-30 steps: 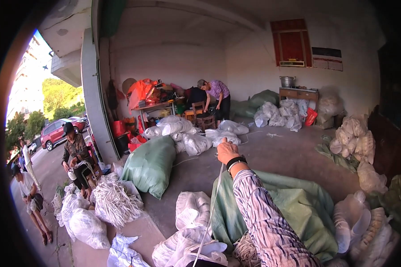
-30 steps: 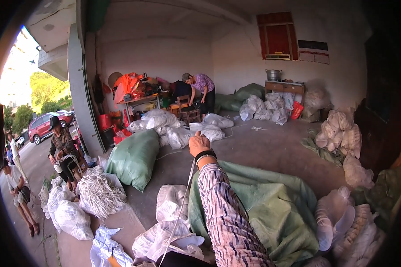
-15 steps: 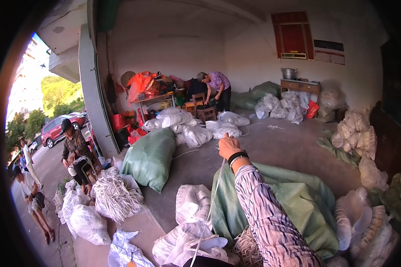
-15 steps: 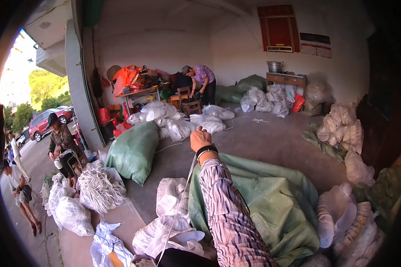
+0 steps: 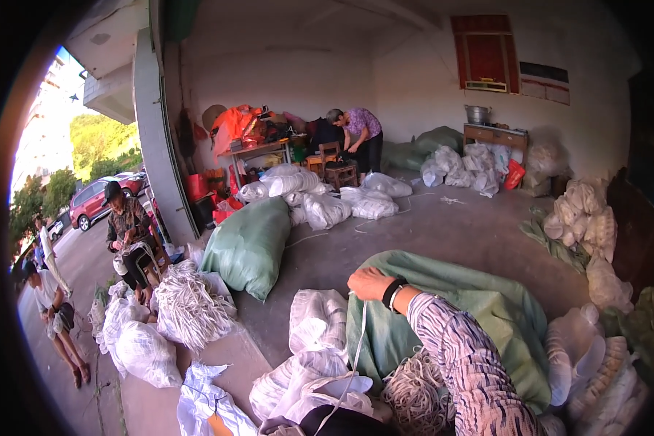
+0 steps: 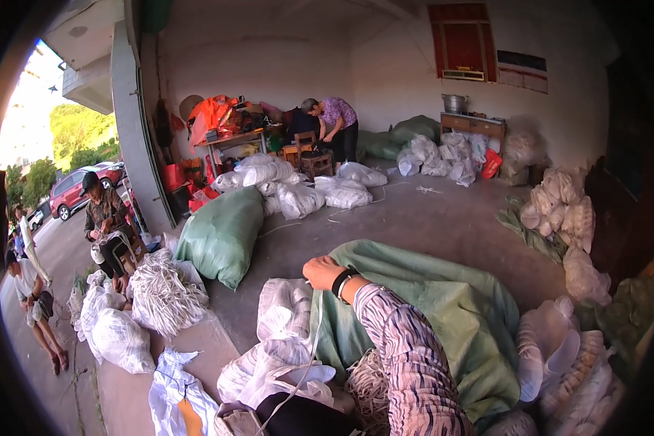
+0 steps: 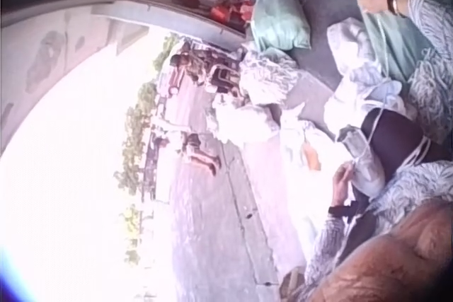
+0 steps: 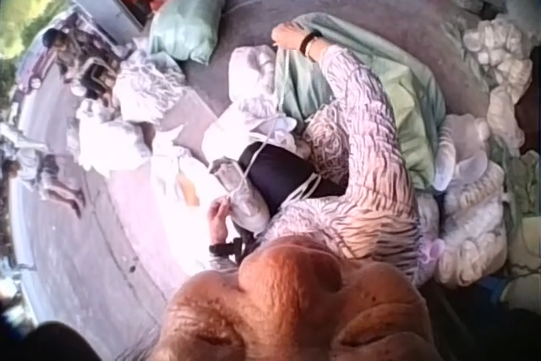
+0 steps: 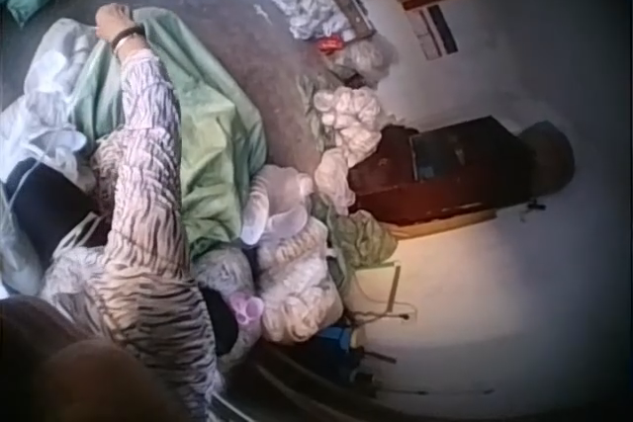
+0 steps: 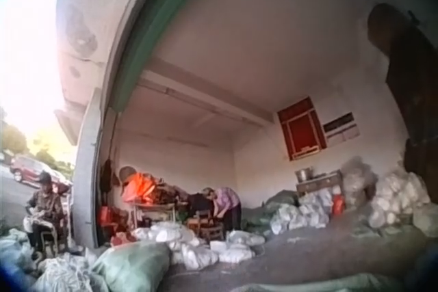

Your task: Lacing a white sneaker by hand in a workshop environment.

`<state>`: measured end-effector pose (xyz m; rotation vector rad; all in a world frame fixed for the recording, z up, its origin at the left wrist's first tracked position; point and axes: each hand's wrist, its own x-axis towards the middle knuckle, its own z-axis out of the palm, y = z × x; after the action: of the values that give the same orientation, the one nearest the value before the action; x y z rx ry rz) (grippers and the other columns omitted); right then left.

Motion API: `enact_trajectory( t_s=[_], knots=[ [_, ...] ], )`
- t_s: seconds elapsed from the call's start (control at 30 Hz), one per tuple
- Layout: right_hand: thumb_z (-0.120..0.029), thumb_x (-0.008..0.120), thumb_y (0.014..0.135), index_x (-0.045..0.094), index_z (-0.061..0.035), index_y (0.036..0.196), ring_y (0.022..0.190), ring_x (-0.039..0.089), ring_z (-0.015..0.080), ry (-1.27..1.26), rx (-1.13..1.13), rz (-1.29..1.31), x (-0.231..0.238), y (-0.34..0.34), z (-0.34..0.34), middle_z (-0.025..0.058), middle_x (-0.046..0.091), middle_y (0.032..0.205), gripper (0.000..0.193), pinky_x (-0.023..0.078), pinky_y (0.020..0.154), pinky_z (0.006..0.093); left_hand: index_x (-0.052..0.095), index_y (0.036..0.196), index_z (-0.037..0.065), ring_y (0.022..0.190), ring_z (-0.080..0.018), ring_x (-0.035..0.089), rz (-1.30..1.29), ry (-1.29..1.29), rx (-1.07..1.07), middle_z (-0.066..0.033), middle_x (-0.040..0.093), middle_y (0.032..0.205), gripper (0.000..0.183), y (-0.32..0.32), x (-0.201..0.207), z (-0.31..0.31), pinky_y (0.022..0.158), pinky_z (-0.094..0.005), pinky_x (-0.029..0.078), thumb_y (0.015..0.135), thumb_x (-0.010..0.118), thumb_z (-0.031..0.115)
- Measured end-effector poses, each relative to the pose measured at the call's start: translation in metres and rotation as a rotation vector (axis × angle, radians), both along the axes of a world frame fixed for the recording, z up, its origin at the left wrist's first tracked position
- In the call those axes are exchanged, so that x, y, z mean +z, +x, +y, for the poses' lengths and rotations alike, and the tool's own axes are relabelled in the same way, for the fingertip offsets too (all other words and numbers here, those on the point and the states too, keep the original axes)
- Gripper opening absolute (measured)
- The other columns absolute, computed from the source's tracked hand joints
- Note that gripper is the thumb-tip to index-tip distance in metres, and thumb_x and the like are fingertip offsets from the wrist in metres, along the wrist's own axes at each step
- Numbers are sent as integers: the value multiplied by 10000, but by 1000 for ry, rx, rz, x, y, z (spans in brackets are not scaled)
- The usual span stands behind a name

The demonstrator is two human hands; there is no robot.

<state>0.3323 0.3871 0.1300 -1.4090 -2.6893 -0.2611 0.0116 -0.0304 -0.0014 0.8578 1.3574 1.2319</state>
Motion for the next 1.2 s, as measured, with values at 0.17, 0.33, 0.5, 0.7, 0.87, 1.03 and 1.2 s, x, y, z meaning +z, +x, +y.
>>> enact_trajectory(
  t_s=[0.17, 0.33, 0.5, 0.7, 0.87, 1.03, 1.2],
  knots=[
    [-138, 576, 730, 629, -36, 751, 723, 637, 337, -246, 406, -160, -97, -31, -74, 159, 629, 742, 117, 497, 615, 432, 626, 977, 28, 730, -73, 505, 8, -12, 5, 11, 591, 815, 181, -1, 2, -1, 666, -219, 408, 893, 573, 179],
    [-146, 612, 709, 649, -50, 706, 727, 648, 301, -400, 570, -345, -199, -39, -147, 122, 638, 719, 103, 507, 620, 407, 622, 980, 26, 729, -71, 503, -13, -1, 6, 11, 590, 818, 183, -1, -1, -1, 669, -217, 407, 895, 570, 179],
    [-163, 653, 691, 698, -71, 817, 743, 645, 314, -393, 571, -725, -289, -59, -191, 100, 672, 807, 162, 524, 599, 424, 621, 981, 26, 728, -74, 503, -9, -20, 7, 15, 583, 807, 185, -1, -2, -1, 675, -221, 405, 897, 566, 181],
    [-130, 731, 604, 675, -15, 870, 654, 626, 356, -443, 235, -1328, -299, -94, -216, 117, 651, 779, 295, 534, 484, 506, 627, 943, 36, 721, -69, 493, 51, -12, -1, 20, 580, 794, 175, 0, 1, -1, 664, -220, 395, 899, 560, 192],
    [-91, 694, 629, 679, -15, 883, 666, 628, 363, -388, 268, -1164, -252, -76, -239, 143, 653, 822, 266, 531, 474, 502, 629, 930, 40, 715, -65, 492, 13, 42, -4, 21, 582, 792, 177, 1, -1, 0, 660, -222, 395, 898, 562, 201],
    [-80, 691, 632, 688, -47, 909, 698, 628, 365, -518, 210, -998, -253, -74, -243, 138, 658, 843, 280, 516, 480, 544, 631, 946, 41, 714, -67, 499, 28, 39, -6, 18, 591, 803, 187, 0, -2, 0, 659, -228, 401, 898, 567, 210],
    [-91, 666, 674, 688, -57, 951, 737, 628, 369, -500, 214, -1034, -279, -74, -238, 116, 663, 892, 280, 512, 501, 556, 633, 959, 37, 728, -65, 501, -11, 40, 32, 18, 592, 798, 192, 0, -1, -4, 666, -221, 398, 899, 569, 207]
  ],
)
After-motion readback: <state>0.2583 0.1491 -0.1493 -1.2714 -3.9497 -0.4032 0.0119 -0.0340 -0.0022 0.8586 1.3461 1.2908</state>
